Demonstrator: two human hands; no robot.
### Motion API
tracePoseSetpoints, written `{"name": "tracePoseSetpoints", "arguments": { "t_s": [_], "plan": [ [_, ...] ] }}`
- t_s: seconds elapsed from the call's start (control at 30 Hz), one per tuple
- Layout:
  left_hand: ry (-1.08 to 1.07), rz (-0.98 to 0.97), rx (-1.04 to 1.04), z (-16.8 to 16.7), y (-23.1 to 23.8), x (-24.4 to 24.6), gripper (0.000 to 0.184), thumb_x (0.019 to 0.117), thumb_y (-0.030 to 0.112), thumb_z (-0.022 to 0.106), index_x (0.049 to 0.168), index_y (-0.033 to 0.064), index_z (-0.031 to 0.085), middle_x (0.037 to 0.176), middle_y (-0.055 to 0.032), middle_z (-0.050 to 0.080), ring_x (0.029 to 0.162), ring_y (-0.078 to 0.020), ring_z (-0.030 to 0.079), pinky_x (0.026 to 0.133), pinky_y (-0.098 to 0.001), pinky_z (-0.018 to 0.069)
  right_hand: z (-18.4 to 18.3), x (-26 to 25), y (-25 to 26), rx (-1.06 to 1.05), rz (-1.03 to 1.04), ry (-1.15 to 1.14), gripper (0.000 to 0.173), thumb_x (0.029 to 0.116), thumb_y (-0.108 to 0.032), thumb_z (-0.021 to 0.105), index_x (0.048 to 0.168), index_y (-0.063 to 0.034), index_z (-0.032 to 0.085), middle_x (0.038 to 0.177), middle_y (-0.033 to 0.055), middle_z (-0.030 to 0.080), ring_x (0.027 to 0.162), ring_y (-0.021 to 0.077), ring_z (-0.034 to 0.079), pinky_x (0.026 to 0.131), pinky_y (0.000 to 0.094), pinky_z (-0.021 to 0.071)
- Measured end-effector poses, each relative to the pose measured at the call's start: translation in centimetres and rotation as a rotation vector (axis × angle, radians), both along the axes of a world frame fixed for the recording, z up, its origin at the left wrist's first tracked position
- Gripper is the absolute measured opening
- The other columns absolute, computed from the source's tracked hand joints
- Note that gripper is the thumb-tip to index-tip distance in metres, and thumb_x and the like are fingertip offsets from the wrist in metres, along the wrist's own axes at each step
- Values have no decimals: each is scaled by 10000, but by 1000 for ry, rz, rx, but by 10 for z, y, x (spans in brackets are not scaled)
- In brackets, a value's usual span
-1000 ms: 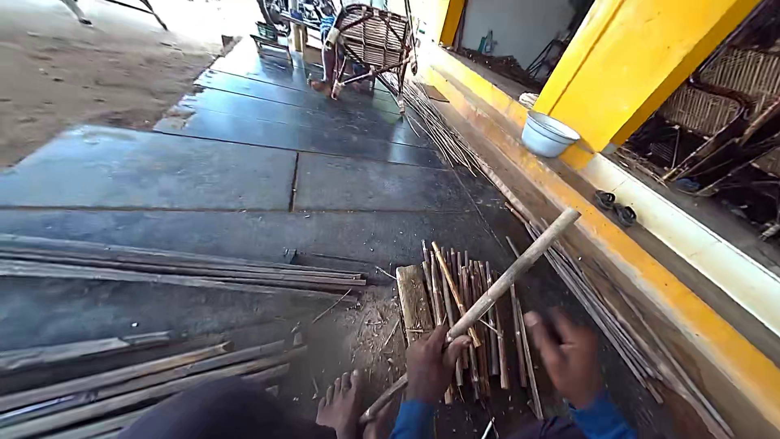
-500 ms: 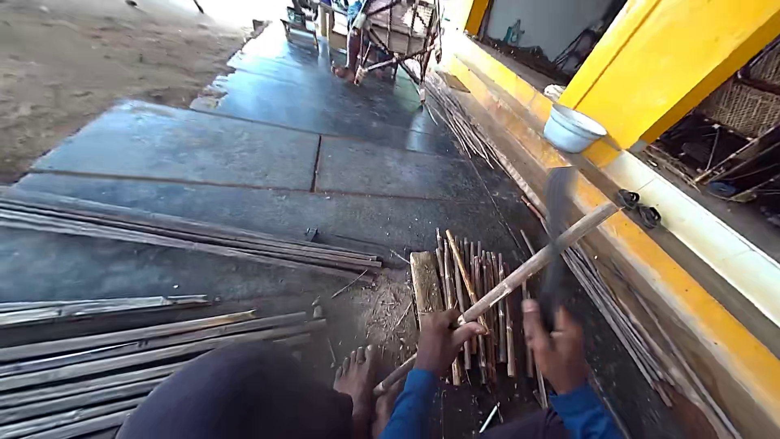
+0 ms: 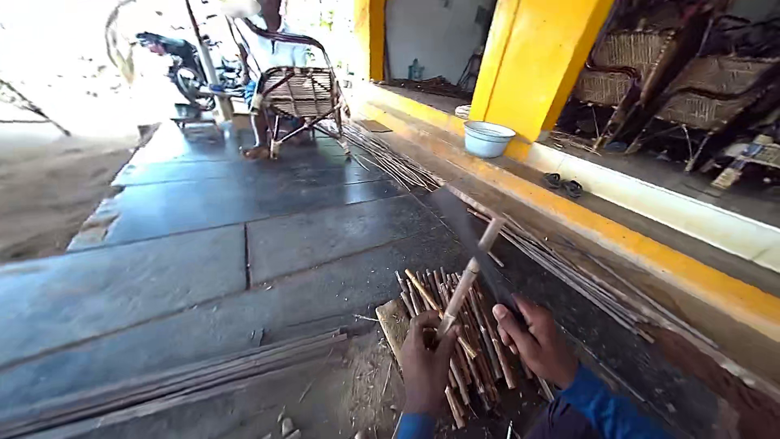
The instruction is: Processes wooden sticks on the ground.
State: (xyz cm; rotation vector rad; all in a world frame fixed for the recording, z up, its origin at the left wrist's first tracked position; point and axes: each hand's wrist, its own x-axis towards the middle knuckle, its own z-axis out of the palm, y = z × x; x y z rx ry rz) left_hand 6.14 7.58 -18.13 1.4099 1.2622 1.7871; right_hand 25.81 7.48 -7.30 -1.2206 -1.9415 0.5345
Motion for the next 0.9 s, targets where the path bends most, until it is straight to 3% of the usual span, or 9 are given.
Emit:
{"name": "tracePoseSetpoints", "arguments": {
  "t_s": [0.07, 0.13, 0.3, 0.37, 0.5, 0.6, 0.73, 0.83, 0.9],
  "plan": [
    [-11, -7, 84, 19, 4, 8, 280, 1002, 296, 639, 1120, 48, 695, 847, 3, 716, 666, -102, 671, 612, -289, 606, 22, 18, 2, 225, -43, -192, 366, 1047, -482, 531, 970, -173, 713, 631, -61, 613, 530, 89, 598, 482, 347, 533],
    [-75, -42, 106, 18, 2, 15, 301, 1060, 284, 531, 1080, 42, 710, 778, 4, 705, 615, -99, 651, 568, -275, 583, 54, 28, 5, 370, -36, -97, 314, 1059, -398, 541, 969, -140, 696, 644, -52, 608, 509, 88, 574, 450, 317, 525],
    [-129, -79, 73, -5, -11, 25, 360, 910, 453, 743, 899, 93, 744, 641, 41, 630, 502, -60, 548, 468, -239, 486, 37, 26, 8, 314, 16, -428, 419, 1045, -513, 488, 855, -169, 635, 546, -24, 527, 473, 157, 562, 440, 410, 473],
    [-170, -102, 90, -1, -3, 24, 381, 880, 475, 771, 880, 95, 747, 619, 39, 616, 481, -59, 528, 448, -232, 467, 56, 24, 9, 387, 5, -226, 357, 1060, -429, 526, 889, -140, 648, 587, -42, 537, 475, 106, 533, 429, 325, 490],
    [-151, -172, 13, -4, -15, 19, 383, 854, 461, 792, 844, 84, 724, 592, 34, 590, 472, -63, 516, 451, -247, 461, 32, 23, -1, 297, 25, -485, 424, 1042, -509, 502, 864, -150, 643, 564, -5, 550, 488, 170, 583, 452, 426, 499],
    [-145, -210, -5, 7, -2, 16, 413, 842, 490, 792, 778, 96, 685, 550, 33, 548, 437, -68, 487, 423, -258, 441, 52, 24, 2, 419, 11, -194, 353, 1058, -439, 536, 893, -148, 646, 602, -49, 550, 486, 91, 538, 435, 319, 492],
    [-105, -200, -104, 7, -5, 15, 469, 837, 552, 763, 742, 97, 696, 534, 35, 549, 433, -69, 493, 433, -273, 446, 37, 22, 0, 340, 33, -518, 412, 1044, -497, 488, 848, -169, 643, 578, -18, 565, 498, 159, 594, 445, 412, 489],
    [-75, -171, -59, 8, 8, 11, 597, 832, 702, 690, 719, 116, 676, 519, 39, 524, 416, -73, 469, 407, -281, 428, 57, 17, 11, 393, -2, -187, 368, 1066, -445, 509, 892, -148, 637, 592, -50, 543, 477, 99, 539, 427, 329, 497],
    [-75, -190, -93, 7, 3, 13, 622, 824, 726, 676, 731, 112, 690, 523, 38, 544, 417, -72, 490, 412, -284, 449, 48, 15, 17, 372, -26, -318, 416, 1045, -494, 500, 854, -149, 632, 542, -42, 509, 444, 133, 534, 403, 378, 472]
  ]
}}
